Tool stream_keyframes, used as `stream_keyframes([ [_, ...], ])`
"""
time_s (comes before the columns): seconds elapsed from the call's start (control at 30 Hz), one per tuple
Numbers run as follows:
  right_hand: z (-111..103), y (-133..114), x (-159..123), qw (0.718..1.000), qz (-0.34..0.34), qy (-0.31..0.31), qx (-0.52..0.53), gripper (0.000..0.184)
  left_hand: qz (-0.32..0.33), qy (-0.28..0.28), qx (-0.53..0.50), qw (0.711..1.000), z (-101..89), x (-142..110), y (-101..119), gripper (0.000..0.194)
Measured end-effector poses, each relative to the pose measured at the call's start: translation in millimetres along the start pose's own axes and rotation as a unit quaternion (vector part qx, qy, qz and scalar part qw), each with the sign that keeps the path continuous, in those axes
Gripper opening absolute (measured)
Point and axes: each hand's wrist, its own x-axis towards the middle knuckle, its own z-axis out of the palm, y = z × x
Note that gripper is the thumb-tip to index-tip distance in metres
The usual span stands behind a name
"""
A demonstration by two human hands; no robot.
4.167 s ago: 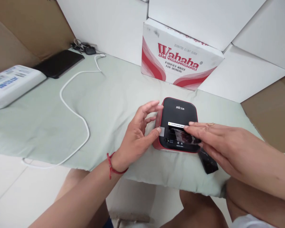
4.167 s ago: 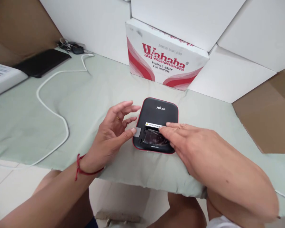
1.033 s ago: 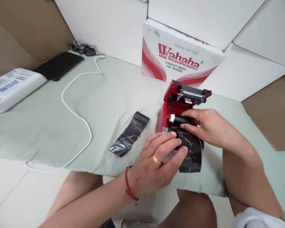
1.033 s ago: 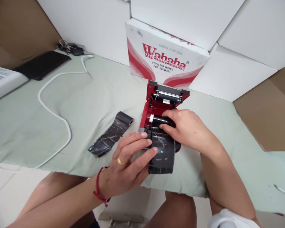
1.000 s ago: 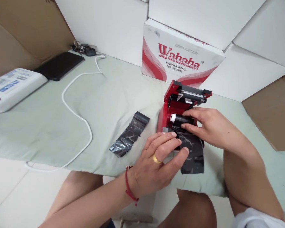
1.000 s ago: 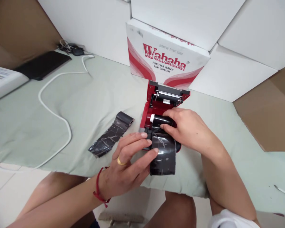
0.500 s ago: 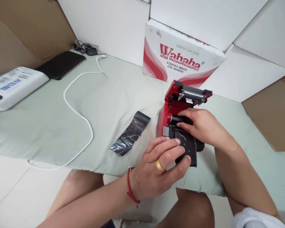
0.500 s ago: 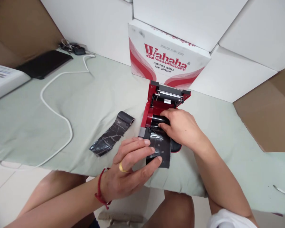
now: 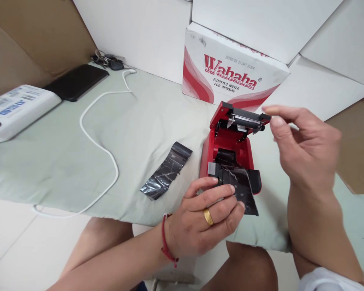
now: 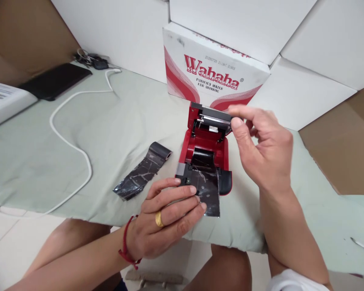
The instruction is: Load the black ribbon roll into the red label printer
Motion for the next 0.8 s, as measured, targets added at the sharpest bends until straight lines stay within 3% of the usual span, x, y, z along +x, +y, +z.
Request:
stream_keyframes([
  [0.1,11.2,10.5,4.9,0.994,-0.061,-0.027,-0.081,0.045,0.001,0.002,0.005,1.0,-0.5,0.5,1.4,0.018],
  [0.2,15.3,14.7,7.6,0.985,-0.084,-0.091,-0.117,0.045,0.001,0.001,0.006,1.0,-1.5,0.2,2.0,0.017],
  [0.37,-1.3,4.0,1.6,0.974,-0.085,-0.072,-0.199,0.039,0.001,-0.001,0.007,1.0,-3.6,0.7,2.4,0.019],
  [0.43,-11.2,0.5,-2.3,0.968,-0.101,-0.093,-0.212,0.034,0.0,0.005,0.011,1.0,-3.5,1.6,3.0,0.019],
  [0.5,-19.7,-0.8,-6.3,0.959,-0.146,-0.154,-0.189,0.029,-0.001,0.006,0.014,1.0,-3.4,2.7,3.2,0.02],
  [0.63,-26.9,-2.3,-13.9,0.915,-0.225,-0.289,-0.171,0.031,0.003,0.004,0.006,1.0,-4.5,5.1,-3.0,0.019],
  [0.7,-26.9,-4.3,-17.0,0.905,-0.23,-0.298,-0.199,0.033,-0.02,0.011,-0.002,1.0,-4.9,6.1,-10.9,0.028],
  [0.8,-28.0,-5.8,-20.7,0.902,-0.217,-0.303,-0.22,0.033,-0.12,0.012,-0.005,0.993,-3.1,6.9,-26.2,0.051],
])
